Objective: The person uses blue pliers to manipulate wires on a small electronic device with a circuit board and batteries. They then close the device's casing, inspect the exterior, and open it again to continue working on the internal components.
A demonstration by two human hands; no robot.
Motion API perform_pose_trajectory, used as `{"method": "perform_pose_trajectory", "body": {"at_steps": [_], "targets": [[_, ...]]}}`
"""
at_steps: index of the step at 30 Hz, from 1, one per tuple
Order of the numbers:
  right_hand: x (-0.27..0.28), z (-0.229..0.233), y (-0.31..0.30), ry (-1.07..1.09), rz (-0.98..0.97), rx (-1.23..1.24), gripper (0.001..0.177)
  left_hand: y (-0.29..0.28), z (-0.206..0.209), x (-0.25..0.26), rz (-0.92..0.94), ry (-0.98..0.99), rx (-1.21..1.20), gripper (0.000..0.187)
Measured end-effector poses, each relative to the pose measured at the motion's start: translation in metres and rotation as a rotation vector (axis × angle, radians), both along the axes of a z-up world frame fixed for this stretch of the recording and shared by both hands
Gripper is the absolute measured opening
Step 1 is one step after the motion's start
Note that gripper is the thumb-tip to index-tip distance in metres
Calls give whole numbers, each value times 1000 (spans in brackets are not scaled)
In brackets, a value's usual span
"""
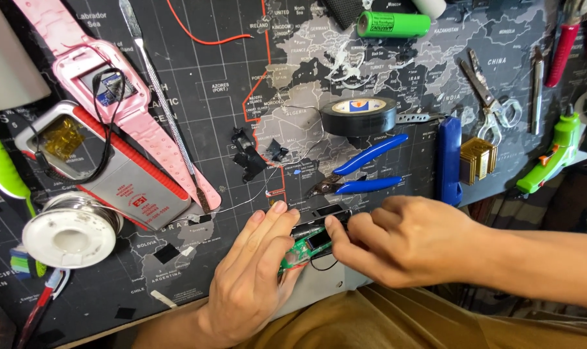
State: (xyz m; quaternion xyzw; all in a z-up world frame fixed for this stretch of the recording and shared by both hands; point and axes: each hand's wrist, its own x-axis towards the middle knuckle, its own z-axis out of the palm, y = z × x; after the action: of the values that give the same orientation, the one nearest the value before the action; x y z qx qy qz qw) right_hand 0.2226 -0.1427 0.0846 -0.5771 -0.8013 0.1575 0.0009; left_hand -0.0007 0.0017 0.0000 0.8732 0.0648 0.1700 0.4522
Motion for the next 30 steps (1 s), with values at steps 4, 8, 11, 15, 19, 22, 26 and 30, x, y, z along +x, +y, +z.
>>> {"method": "perform_pose_trajectory", "body": {"at_steps": [4, 8, 11, 15, 19, 22, 26, 30], "targets": [[2, -2, -3, -21, 36, 52, 25, 0, 1, 2, 5, 9, 4, 21], [-1, -2, 0, -70, 76, 84, 24, 1, 2, 2, -14, -5, -7, 22], [-2, -4, -1, -88, 70, 111, 23, 0, 5, 4, 1, 1, 9, 19], [-3, -2, 0, -141, 83, 172, 18, -1, 7, 5, -6, 2, 7, 24], [-5, -4, -3, -163, 91, 216, 13, -5, 7, 3, 5, 7, -6, 19], [-4, -8, -7, -166, 88, 241, 10, -5, 11, 2, -15, 19, -36, 22], [-1, -14, -8, -126, 70, 274, 5, -4, 13, 0, -26, 3, -47, 24], [0, -20, -13, -56, 10, 249, 5, -6, 12, -2, -53, 20, -75, 30]]}}
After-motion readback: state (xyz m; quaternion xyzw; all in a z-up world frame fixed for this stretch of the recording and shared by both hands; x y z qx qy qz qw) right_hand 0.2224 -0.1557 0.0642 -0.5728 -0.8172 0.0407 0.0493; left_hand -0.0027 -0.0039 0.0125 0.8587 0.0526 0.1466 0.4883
